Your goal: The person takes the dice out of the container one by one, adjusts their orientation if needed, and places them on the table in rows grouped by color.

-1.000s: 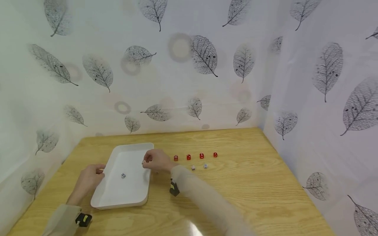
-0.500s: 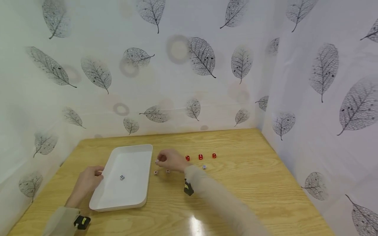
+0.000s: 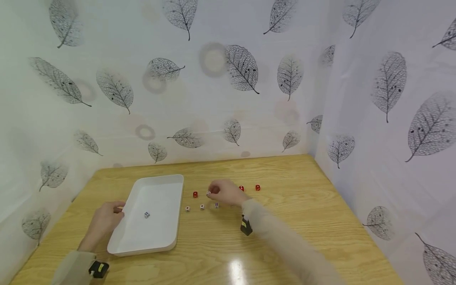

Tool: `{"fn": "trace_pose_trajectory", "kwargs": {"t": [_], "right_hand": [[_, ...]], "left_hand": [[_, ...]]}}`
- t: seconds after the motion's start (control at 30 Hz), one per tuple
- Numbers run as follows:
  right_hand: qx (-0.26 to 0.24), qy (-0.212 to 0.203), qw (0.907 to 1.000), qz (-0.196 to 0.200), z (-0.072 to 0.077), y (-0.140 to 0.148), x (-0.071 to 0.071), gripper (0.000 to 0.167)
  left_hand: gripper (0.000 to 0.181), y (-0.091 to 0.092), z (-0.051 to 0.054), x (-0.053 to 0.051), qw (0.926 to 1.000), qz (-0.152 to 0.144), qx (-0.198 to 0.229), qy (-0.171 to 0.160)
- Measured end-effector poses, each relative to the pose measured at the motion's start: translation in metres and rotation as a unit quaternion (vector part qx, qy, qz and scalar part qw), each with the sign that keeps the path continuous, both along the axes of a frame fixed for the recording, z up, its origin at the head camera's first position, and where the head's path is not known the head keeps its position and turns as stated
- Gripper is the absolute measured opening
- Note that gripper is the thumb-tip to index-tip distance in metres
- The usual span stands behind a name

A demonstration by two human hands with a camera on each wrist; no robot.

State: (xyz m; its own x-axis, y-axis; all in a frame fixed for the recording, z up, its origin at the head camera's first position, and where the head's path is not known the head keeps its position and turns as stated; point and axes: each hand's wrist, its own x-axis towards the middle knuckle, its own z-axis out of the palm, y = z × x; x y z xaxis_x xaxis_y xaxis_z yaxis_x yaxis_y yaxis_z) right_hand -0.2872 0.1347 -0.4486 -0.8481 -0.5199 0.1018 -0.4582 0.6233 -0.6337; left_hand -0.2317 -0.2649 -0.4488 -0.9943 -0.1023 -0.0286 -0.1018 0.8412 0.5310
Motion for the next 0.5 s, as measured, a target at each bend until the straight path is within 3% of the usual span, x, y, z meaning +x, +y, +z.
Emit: {"fn": "trace_pose_trajectory", "kwargs": {"t": [0.5], "right_hand": [[0.026, -0.007, 0.9988, -0.042, -0.005, 0.06, 0.001, 0.011]], "left_hand": [[0.042, 0.003, 0.002, 0.001, 0.9999, 0.002, -0.012, -0.005]]}}
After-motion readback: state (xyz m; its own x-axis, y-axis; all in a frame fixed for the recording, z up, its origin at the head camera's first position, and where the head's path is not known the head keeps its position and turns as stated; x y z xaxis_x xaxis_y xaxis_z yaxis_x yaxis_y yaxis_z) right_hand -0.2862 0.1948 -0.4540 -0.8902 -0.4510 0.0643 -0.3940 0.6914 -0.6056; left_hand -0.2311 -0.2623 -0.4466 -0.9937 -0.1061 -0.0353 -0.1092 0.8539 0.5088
